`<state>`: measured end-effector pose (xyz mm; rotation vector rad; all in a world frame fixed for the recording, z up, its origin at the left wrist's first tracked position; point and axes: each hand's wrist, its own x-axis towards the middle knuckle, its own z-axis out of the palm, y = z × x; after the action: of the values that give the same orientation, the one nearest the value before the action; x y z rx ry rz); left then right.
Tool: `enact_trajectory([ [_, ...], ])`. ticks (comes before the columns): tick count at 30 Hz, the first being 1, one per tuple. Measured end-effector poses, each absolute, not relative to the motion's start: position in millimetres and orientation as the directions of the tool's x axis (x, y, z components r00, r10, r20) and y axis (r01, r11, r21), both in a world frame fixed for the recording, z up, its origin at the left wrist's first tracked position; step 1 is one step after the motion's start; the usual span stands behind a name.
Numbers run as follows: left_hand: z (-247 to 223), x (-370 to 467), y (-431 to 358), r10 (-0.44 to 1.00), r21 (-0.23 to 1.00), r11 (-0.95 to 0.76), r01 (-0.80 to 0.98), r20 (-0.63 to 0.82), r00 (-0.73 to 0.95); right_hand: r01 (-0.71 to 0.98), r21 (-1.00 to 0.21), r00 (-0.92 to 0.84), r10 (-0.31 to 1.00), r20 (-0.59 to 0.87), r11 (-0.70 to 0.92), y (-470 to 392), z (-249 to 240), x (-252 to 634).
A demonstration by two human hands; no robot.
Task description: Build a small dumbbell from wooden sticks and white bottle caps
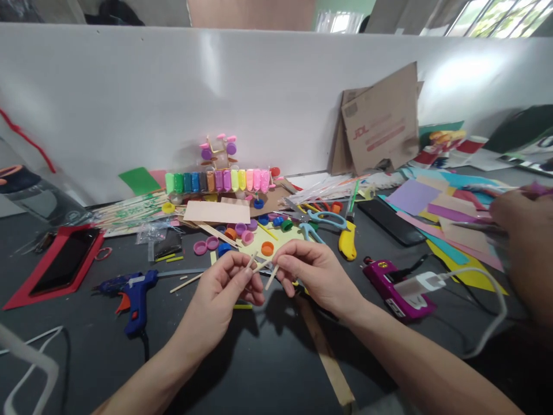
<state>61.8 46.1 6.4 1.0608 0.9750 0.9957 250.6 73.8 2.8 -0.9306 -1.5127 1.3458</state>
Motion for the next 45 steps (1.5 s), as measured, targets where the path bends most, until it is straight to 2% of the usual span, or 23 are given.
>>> enact_trajectory([
  [3, 4.6, 64.1, 43.8, 0.959, 0.973, 0.178, -0.147, -0.138, 0.246, -0.112, -0.992, -0.335, 0.938, 0.091, 0.057, 73.7, 1.4, 250.0],
  [10, 9.6, 69.6, 40.6, 0.962, 0.996, 0.046, 0.075, -0.065, 0.266, -0.163, -0.987, -0.322, 0.945, 0.058, 0.005, 70.0, 3.3, 246.3],
  [12, 6.8, 71.4, 41.2, 0.962, 0.996, 0.078, 0.032, -0.083, 0.260, -0.163, -0.987, -0.325, 0.944, 0.053, -0.001, 69.4, 2.4, 244.2],
  [16, 0.0, 74.9, 40.9, 0.913, 0.930, 0.319, -0.182, -0.251, 0.320, -0.148, -0.989, -0.297, 0.953, 0.055, 0.011, 71.2, -0.9, 241.2],
  [20, 1.1, 75.6, 37.7, 0.856, 0.857, 0.456, -0.238, -0.350, 0.379, -0.117, -0.993, -0.284, 0.957, 0.052, 0.019, 73.5, -2.7, 240.3],
  [33, 2.4, 72.1, 38.6, 0.846, 0.852, 0.471, -0.229, -0.362, 0.393, -0.170, -0.981, -0.447, 0.894, -0.012, -0.098, 78.0, -8.6, 242.9],
  [45, -3.6, 71.4, 40.8, 0.796, 0.835, 0.520, -0.180, -0.397, 0.456, -0.176, -0.979, -0.412, 0.911, -0.026, -0.107, 76.3, -7.2, 242.9],
])
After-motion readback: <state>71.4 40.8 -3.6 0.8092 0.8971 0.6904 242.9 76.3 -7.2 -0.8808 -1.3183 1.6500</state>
